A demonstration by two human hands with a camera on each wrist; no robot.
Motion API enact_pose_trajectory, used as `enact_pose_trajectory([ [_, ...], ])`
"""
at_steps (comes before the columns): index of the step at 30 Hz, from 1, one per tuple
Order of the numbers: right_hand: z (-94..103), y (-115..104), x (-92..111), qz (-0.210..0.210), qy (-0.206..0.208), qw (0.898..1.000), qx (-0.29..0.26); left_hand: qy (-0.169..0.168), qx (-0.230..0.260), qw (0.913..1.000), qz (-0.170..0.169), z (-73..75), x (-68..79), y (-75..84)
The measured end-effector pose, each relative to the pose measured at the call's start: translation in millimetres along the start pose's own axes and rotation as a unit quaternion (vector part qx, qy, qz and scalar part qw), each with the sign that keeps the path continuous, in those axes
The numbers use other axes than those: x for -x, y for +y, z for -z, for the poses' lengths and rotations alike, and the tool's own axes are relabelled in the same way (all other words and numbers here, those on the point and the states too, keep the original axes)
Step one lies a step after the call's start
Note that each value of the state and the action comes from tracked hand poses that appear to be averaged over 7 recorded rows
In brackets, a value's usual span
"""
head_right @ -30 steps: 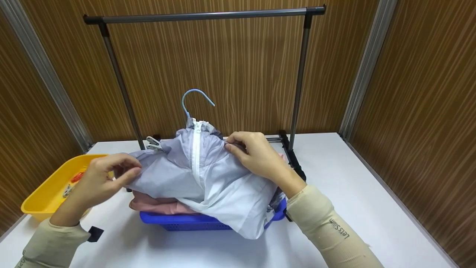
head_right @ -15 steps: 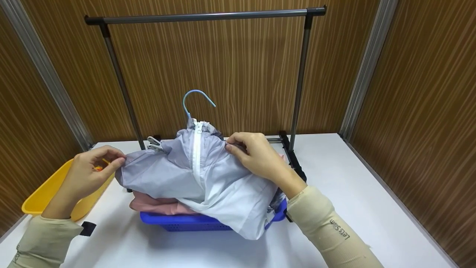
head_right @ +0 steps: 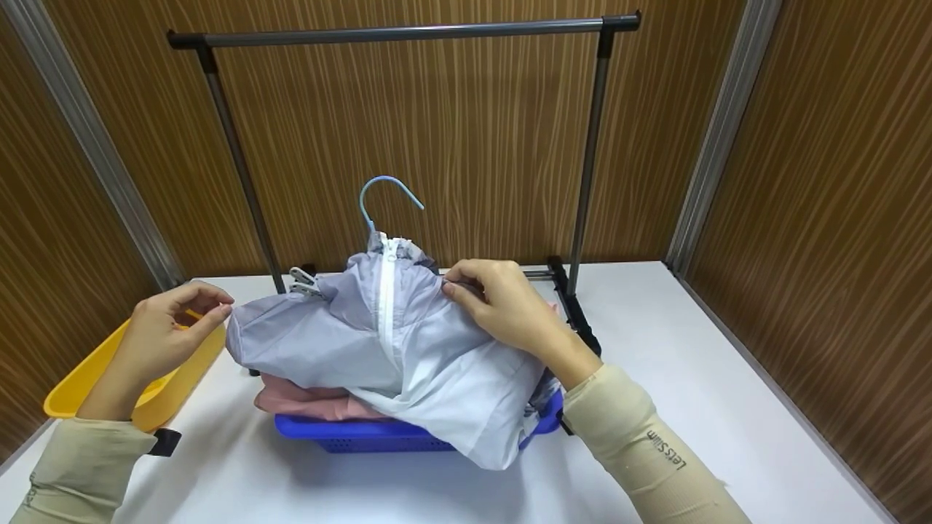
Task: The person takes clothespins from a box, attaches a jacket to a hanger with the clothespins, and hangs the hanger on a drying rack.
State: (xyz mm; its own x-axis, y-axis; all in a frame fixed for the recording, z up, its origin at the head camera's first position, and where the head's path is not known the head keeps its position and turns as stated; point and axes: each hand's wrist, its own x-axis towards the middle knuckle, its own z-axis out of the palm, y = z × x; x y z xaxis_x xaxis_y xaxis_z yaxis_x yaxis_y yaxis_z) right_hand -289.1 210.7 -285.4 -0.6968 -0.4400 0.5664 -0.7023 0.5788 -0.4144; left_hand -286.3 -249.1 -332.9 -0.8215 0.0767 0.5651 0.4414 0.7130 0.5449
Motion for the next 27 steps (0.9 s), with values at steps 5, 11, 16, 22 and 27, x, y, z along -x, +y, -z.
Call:
enact_pose_trajectory([
  [5, -0.1, 0, 0, 0.0, -0.003, 1.0, -0.001, -0.018, -0.008, 0.9994, 0.028, 5.1, 0.7, -11.6],
  [11, 0.2, -1, 0, -0.001, -0.003, 1.0, 0.001, -0.024, -0.02, 0.9977, 0.061, 15.7, -0.2, -32.2],
  [16, -0.2, 0, 1, -0.001, -0.003, 1.0, -0.002, -0.013, -0.018, 0.9962, 0.085, 24.7, 0.5, -51.8],
  [22, -0.4, 0, 0, 0.002, -0.002, 1.0, -0.002, 0.0, -0.025, 0.9935, 0.111, 32.8, 2.3, -70.5],
  [27, -0.2, 0, 0, -0.001, -0.002, 1.0, -0.007, -0.012, -0.029, 0.9899, 0.138, 37.7, 6.2, -82.2],
])
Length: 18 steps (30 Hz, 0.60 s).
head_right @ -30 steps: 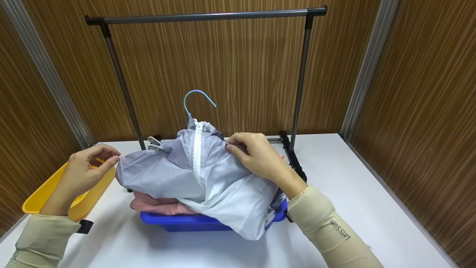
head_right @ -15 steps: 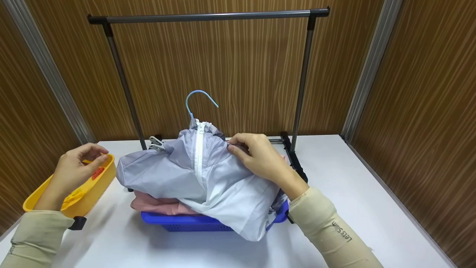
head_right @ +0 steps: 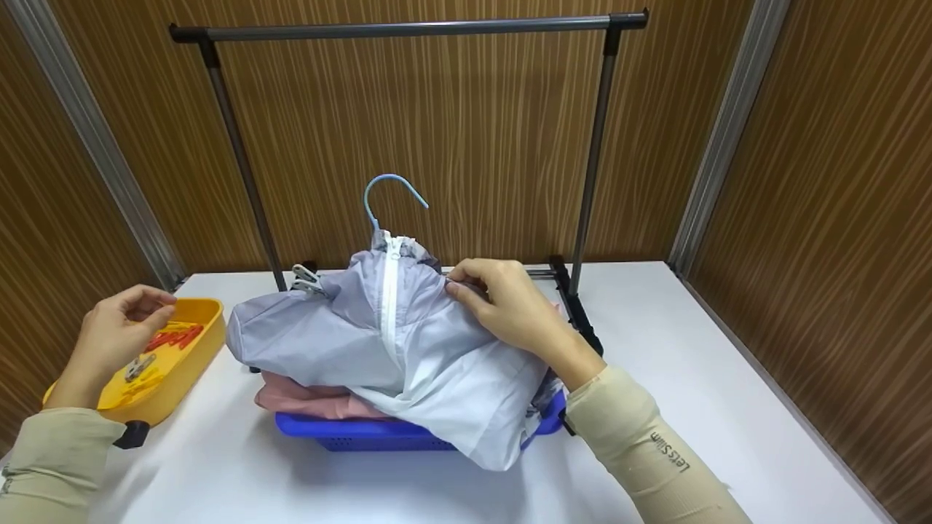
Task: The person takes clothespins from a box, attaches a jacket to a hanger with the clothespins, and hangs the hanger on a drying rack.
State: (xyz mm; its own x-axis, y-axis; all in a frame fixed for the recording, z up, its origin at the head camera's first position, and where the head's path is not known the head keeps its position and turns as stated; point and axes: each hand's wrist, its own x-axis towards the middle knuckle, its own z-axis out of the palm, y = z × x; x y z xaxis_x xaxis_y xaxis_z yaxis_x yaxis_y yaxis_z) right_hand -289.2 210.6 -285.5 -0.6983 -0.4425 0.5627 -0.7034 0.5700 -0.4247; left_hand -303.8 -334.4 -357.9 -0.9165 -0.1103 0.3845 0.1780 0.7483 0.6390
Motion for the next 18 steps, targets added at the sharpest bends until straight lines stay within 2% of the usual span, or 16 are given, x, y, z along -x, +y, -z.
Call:
enact_pose_trajectory([
  [4, 0.3, 0, 0, 0.0, -0.001, 1.0, -0.003, -0.014, -0.009, 0.9996, 0.021, 3.5, -0.1, -9.9],
  [9, 0.9, 0, 0, -0.004, 0.0, 1.0, 0.0, -0.055, -0.018, 0.9965, 0.06, 7.6, -2.1, -23.1],
  [14, -0.3, 1, 0, -0.005, -0.001, 1.0, 0.0, -0.104, -0.037, 0.9885, 0.104, 13.4, -2.3, -38.1],
  [18, -1.9, 1, 0, -0.003, -0.006, 1.0, -0.003, -0.153, -0.054, 0.9766, 0.142, 20.9, -6.0, -45.5],
])
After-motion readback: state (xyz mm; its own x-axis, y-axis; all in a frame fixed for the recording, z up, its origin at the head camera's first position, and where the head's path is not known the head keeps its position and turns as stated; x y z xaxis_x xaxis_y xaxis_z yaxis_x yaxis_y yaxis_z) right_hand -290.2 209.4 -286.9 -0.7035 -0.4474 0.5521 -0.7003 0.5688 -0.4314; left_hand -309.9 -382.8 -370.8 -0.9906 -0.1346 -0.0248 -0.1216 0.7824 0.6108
